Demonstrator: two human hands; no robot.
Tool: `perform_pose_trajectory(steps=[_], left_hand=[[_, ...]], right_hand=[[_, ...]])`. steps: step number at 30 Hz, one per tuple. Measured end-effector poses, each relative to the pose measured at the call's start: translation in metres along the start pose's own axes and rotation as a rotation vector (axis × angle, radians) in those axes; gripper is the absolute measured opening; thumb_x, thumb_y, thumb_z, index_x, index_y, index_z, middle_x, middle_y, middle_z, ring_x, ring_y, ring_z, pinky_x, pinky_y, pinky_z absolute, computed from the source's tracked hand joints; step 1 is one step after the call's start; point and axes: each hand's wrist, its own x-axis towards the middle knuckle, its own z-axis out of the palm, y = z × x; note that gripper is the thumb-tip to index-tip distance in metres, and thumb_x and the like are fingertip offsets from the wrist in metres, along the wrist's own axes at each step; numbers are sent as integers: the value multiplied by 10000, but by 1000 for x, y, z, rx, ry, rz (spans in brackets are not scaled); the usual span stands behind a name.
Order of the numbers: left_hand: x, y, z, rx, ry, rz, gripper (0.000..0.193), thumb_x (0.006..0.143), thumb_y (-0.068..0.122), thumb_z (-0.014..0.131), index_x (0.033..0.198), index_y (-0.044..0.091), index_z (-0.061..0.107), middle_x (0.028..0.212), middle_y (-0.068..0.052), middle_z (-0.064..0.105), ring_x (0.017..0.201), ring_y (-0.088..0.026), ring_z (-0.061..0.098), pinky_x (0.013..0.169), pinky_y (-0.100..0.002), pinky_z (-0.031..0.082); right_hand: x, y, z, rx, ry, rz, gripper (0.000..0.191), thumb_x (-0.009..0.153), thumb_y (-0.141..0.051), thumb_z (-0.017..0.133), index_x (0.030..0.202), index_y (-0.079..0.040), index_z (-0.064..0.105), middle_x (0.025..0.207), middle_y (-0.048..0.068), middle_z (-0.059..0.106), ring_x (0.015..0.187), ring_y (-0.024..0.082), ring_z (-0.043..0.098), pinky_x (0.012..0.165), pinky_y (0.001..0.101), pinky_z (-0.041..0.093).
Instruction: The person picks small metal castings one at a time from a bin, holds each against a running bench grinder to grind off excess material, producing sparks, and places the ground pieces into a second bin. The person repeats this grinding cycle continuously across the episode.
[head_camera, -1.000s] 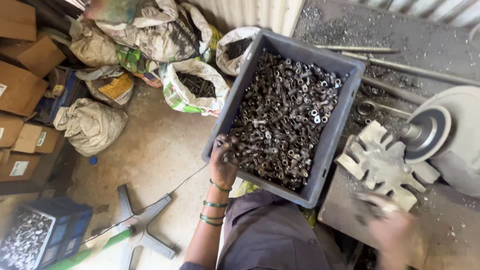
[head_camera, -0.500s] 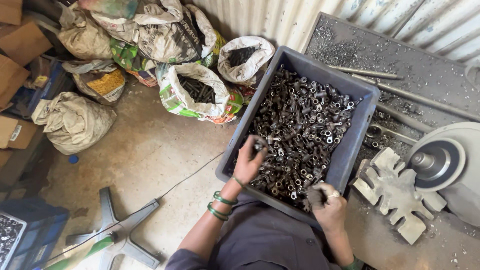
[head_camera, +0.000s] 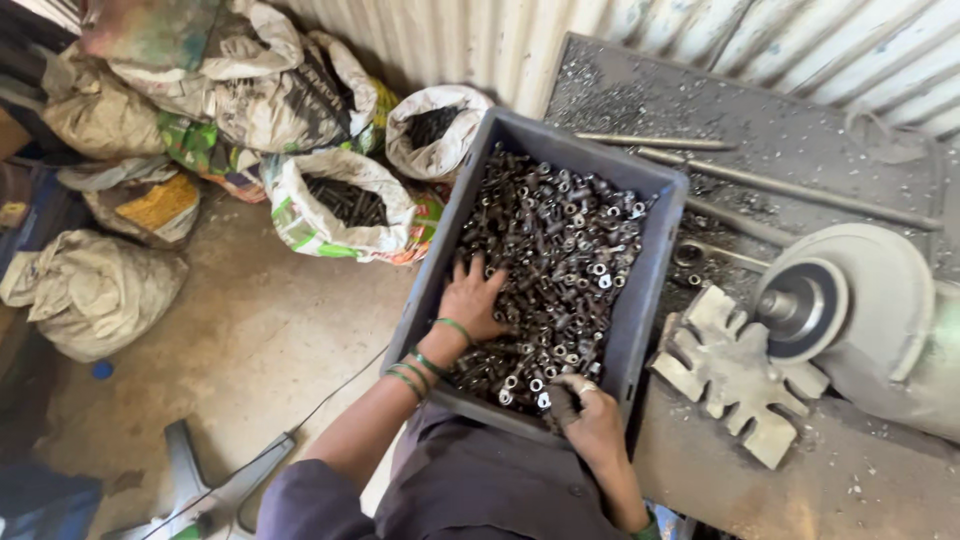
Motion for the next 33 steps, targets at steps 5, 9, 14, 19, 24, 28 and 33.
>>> perform_pose_trajectory(steps=[5, 9, 14, 19, 24, 28, 33], left_hand=[[-5, -8, -11, 89, -23, 90, 838, 713, 490, 853, 1461, 301, 525, 1518, -202, 436, 1436, -464, 405, 1053, -593, 509], [6, 8, -32, 133, -162, 5, 1033, 602, 446, 946, 1492, 344, 432, 1538, -247, 298, 1404, -537, 274, 1027, -583, 477], [3, 12, -38, 165, -157, 11, 809, 643, 417, 926, 1356, 321, 557, 1500, -209, 356, 1410, -493, 320, 1007, -588, 496], [-13, 17, -28, 211, 3, 189, 609, 677, 258, 844, 1256, 317, 661, 1358, -170, 497, 1344, -483, 418, 937, -575, 544], [-13, 13, -32, 133, 48, 223, 594, 673, 298, 851, 1234, 268, 658, 1309, -187, 521, 1260, -460, 481, 902, -570, 542], [-11, 4, -39, 74, 111, 369, 559, 673, 333, 855, 1198, 236, 688, 1267, -200, 573, 1172, -441, 553, 911, -538, 540], [-9, -2, -51, -160, 290, 387, 516, 674, 269, 850, 1170, 215, 716, 1117, -182, 659, 1015, -375, 661, 879, -467, 572]], right_hand=[[1, -2, 1, 24, 44, -162, 171, 860, -185, 768, 1000, -90, 744, 877, 142, 770, 772, 275, 777, 690, 351, 583], [1, -1, 5, 36, 72, -283, 178, 848, -153, 753, 1009, -81, 736, 887, 145, 764, 791, 308, 756, 692, 374, 580], [1, 4, 9, -24, 21, -193, 183, 837, -182, 780, 992, -89, 751, 830, 163, 742, 745, 337, 737, 658, 408, 563], [5, 3, 8, 24, 29, -286, 189, 833, -189, 770, 996, -94, 749, 848, 160, 755, 766, 335, 744, 671, 401, 570], [9, -3, 3, 18, -54, -198, 187, 841, -211, 763, 995, -105, 751, 839, 147, 761, 740, 317, 753, 649, 397, 573], [9, -4, 3, 24, -88, -183, 170, 854, -208, 746, 995, -111, 750, 802, 144, 750, 718, 307, 758, 641, 395, 573], [10, 2, 8, 63, -76, -236, 168, 873, -227, 755, 993, -109, 747, 790, 139, 753, 718, 309, 750, 647, 400, 569]])
